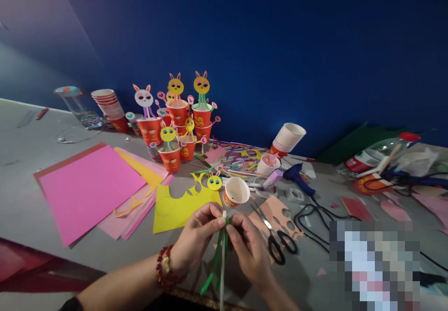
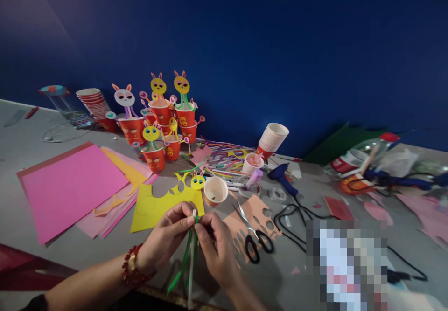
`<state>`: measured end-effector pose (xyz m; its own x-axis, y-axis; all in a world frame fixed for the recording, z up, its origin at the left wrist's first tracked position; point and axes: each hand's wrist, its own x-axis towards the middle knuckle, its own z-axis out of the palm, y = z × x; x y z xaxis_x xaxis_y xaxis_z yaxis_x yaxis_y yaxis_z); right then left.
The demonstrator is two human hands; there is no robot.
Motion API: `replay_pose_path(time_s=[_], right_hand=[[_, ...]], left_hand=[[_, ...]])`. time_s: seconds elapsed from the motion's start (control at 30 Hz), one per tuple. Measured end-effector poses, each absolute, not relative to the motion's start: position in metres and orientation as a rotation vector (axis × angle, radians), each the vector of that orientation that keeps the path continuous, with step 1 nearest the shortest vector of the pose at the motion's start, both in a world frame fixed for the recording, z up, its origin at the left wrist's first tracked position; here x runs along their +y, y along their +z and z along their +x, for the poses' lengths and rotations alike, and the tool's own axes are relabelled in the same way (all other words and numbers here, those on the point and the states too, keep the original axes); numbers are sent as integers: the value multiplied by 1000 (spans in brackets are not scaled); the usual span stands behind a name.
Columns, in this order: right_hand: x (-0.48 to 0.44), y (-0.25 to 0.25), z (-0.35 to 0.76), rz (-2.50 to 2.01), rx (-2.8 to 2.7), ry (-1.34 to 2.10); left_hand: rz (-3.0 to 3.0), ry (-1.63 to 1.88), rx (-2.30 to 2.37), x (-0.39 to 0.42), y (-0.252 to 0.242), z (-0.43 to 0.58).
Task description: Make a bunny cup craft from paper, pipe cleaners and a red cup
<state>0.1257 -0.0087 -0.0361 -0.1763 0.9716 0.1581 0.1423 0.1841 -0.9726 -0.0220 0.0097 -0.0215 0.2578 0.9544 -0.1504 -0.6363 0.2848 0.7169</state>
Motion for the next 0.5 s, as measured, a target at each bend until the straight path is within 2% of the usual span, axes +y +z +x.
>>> replay_pose_path(time_s=[0.27,0.5], right_hand=[[-5,-39,124,-1047,-1376,1264],[-1,-40,125,-1040,-1477,1330]], left_hand=[[693,1187,662,9,-29,-21],[712,1204,622,9,-27,-23]])
